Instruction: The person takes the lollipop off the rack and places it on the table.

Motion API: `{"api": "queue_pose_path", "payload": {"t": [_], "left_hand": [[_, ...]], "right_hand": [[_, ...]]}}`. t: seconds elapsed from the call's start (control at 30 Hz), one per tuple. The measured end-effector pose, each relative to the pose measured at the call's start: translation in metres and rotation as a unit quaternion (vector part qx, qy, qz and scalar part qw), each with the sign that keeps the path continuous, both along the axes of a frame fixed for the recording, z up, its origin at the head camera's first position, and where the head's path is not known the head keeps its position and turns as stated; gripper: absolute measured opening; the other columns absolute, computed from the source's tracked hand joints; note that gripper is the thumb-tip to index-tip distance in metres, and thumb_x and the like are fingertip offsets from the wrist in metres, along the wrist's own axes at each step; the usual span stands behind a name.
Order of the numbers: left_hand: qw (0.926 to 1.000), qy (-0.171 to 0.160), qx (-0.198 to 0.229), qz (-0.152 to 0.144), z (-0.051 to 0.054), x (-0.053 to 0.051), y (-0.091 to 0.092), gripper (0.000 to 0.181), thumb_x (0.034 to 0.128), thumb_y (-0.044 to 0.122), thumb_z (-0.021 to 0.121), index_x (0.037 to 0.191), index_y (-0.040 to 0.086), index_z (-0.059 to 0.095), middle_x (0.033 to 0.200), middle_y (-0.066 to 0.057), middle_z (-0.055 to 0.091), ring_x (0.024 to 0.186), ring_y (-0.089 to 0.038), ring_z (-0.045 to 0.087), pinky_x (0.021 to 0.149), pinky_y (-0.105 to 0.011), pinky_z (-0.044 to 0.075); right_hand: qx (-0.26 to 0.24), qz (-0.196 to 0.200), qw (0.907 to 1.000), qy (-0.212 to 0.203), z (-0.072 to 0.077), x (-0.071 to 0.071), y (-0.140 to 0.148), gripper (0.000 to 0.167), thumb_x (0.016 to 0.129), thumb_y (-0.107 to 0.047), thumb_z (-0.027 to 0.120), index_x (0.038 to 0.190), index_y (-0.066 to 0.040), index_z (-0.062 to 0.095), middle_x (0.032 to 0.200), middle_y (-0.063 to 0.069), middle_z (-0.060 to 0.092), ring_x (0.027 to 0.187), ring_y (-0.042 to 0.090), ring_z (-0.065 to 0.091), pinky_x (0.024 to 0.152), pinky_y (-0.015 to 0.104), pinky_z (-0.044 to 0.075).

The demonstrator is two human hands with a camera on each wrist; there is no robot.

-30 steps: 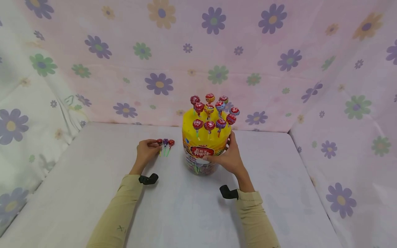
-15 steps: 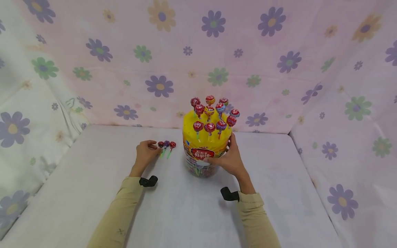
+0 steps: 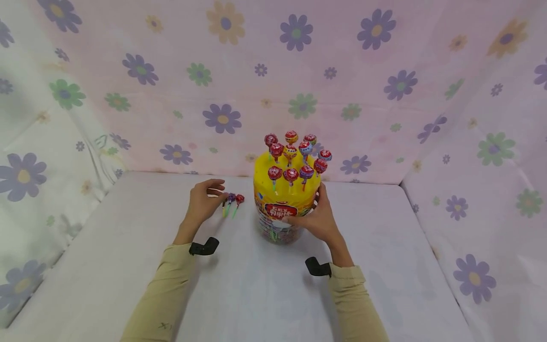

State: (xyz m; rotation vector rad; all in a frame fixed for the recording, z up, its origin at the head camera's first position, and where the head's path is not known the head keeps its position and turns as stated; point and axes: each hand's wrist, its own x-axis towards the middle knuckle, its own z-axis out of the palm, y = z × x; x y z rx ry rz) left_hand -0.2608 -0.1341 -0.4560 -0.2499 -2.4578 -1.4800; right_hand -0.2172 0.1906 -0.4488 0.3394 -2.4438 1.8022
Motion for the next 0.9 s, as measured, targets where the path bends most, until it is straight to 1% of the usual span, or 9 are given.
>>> {"api": "queue_pose_path", "payload": {"t": [0.1,0.23,0.3,0.43,0.53,0.67,0.77,0.9], "left_hand": [[0.9994,0.031,0.002,-0.013,0.019,0.007,0.007,0.031,0.0908,0.001,0.072,0.121,-0.004,0.07,0.103,-0.023,0.073,0.092,-0.036,0.072,0.082,-0.047,0.062],[0.9964,0.075,0.014,-0.038,0.05,0.017,0.02,0.029,0.0937,0.005,0.071,0.122,-0.001,0.07,0.104,-0.019,0.073,0.092,-0.032,0.072,0.082,-0.046,0.062],[0.9943,0.089,0.024,-0.053,0.065,0.022,0.028,0.029,0.0944,0.005,0.071,0.123,0.0,0.07,0.104,-0.017,0.074,0.093,-0.03,0.072,0.084,-0.045,0.062],[0.9895,0.111,0.035,-0.086,0.088,0.026,0.042,0.034,0.0951,0.005,0.07,0.128,0.0,0.068,0.104,-0.017,0.074,0.095,-0.029,0.072,0.085,-0.043,0.062],[0.9858,0.126,0.041,-0.104,0.101,0.027,0.05,0.037,0.0954,0.005,0.07,0.132,0.0,0.066,0.106,-0.017,0.074,0.097,-0.029,0.072,0.086,-0.043,0.062],[0.9818,0.14,0.062,-0.112,0.116,0.027,0.061,0.036,0.0952,0.003,0.069,0.131,-0.001,0.065,0.111,-0.019,0.072,0.1,-0.029,0.071,0.089,-0.041,0.061],[0.9788,0.146,0.081,-0.118,0.122,0.027,0.072,0.035,0.0951,0.002,0.069,0.13,-0.003,0.065,0.115,-0.019,0.071,0.102,-0.028,0.071,0.09,-0.038,0.061],[0.9745,0.161,0.103,-0.118,0.124,0.025,0.086,0.034,0.0952,0.001,0.069,0.128,-0.005,0.065,0.118,-0.02,0.07,0.106,-0.029,0.07,0.092,-0.035,0.06]], "right_hand": [[-0.001,0.003,1.0,-0.003,0.001,0.0,-0.001,0.097,0.077,-0.01,0.089,0.152,-0.019,0.028,0.143,0.01,0.05,0.133,0.03,0.047,0.112,0.06,0.041],[0.002,0.004,1.0,-0.001,0.001,0.0,-0.002,0.098,0.077,-0.01,0.089,0.153,-0.019,0.028,0.144,0.01,0.049,0.134,0.031,0.047,0.113,0.06,0.041],[0.004,0.004,1.0,0.003,0.002,0.0,-0.001,0.098,0.077,-0.01,0.089,0.153,-0.02,0.028,0.144,0.01,0.049,0.134,0.031,0.046,0.112,0.061,0.041],[0.007,0.0,1.0,0.004,0.003,0.002,0.0,0.098,0.076,-0.009,0.09,0.152,-0.018,0.028,0.143,0.01,0.05,0.133,0.032,0.047,0.112,0.062,0.041],[0.004,-0.002,1.0,-0.001,0.003,0.003,0.0,0.098,0.075,-0.009,0.09,0.151,-0.017,0.028,0.143,0.011,0.049,0.133,0.033,0.047,0.112,0.063,0.041],[0.003,-0.001,1.0,-0.004,0.002,0.002,0.0,0.097,0.076,-0.009,0.089,0.151,-0.017,0.028,0.143,0.012,0.048,0.134,0.034,0.046,0.112,0.064,0.04],[0.003,-0.002,1.0,-0.005,0.002,0.002,-0.001,0.097,0.076,-0.009,0.089,0.151,-0.017,0.028,0.144,0.012,0.048,0.135,0.034,0.046,0.112,0.064,0.04],[0.003,-0.003,1.0,-0.004,0.002,0.0,-0.001,0.097,0.077,-0.01,0.089,0.151,-0.018,0.028,0.144,0.01,0.048,0.134,0.033,0.046,0.112,0.063,0.04]]}}
